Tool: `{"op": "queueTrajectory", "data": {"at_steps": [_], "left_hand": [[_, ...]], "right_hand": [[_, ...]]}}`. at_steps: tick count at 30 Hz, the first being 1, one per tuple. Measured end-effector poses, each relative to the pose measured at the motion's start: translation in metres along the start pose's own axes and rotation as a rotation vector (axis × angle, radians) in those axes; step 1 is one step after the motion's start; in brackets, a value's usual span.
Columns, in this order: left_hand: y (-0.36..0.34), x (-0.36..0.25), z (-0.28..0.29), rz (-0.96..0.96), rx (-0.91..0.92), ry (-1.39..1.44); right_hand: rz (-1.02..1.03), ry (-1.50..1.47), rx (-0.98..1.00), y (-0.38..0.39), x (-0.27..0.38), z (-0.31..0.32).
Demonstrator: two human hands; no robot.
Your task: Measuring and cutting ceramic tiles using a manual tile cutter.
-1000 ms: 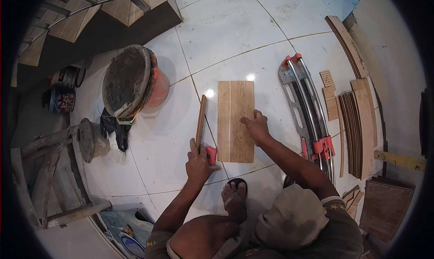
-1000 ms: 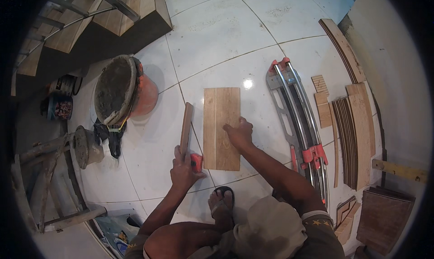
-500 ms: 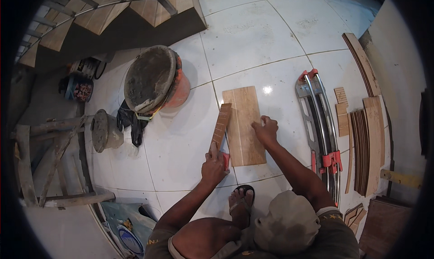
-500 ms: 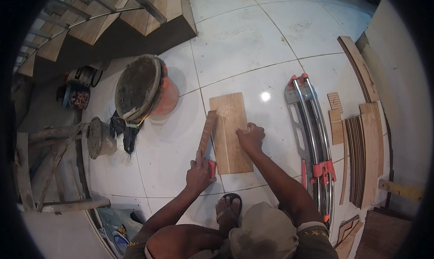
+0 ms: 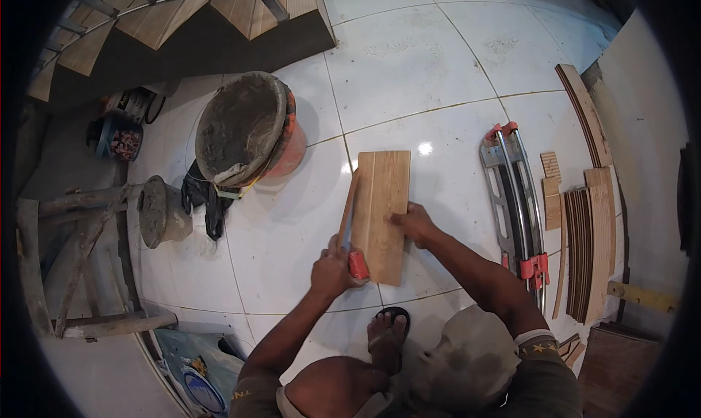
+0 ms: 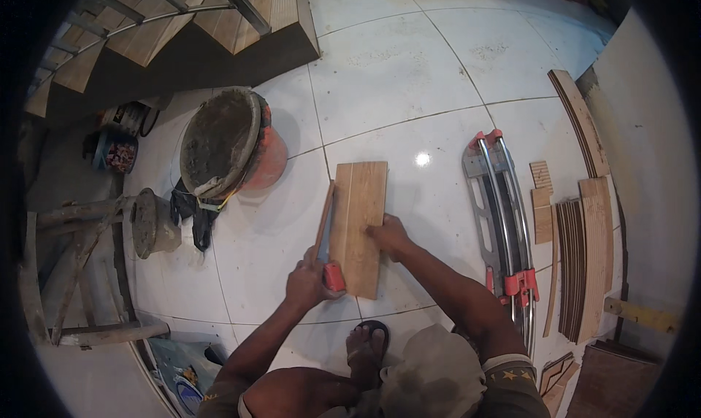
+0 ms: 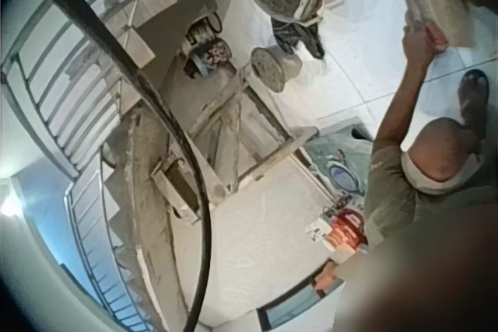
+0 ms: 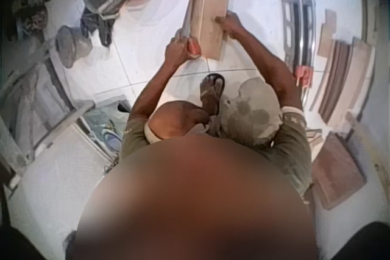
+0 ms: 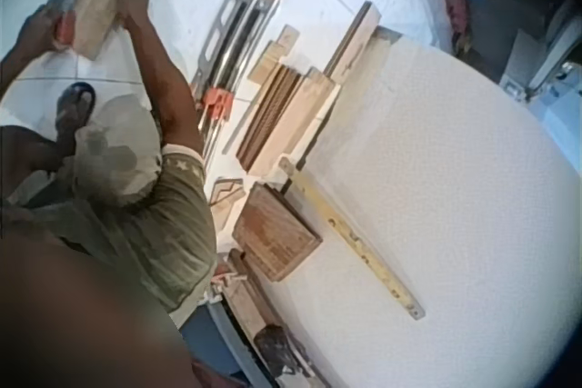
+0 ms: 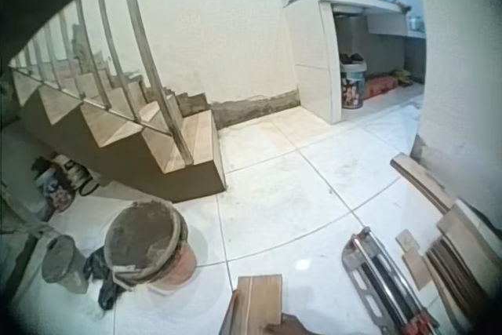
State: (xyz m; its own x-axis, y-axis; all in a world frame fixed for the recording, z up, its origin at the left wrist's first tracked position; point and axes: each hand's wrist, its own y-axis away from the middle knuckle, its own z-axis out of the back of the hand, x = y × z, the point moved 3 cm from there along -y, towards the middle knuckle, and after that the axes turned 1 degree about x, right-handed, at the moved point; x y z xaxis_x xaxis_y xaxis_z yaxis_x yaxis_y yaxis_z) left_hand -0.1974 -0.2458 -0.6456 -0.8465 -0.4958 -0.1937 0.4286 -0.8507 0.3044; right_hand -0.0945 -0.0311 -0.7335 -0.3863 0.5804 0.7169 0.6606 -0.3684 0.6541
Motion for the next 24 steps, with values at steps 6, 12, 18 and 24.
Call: {"op": "queueTrajectory", "data": {"at_steps": [6,12,18,24], "left_hand": [[-0.014,0.036,0.029,0.048,0.11,0.203],[0.013,0.02,0.131,0.189,0.306,0.12],[0.126,-0.026,0.287,0.445,0.748,0.108],[0.16,-0.094,0.472,0.534,0.929,0.238]], "right_hand": [[0.22,0.213,-0.009,0.04,0.039,0.033],[0.383,0.631,-0.256,0.225,0.193,0.109],[0.115,1.023,-0.444,0.455,0.303,0.168],[-0.474,1.287,-0.196,0.558,0.362,0.254]]}}
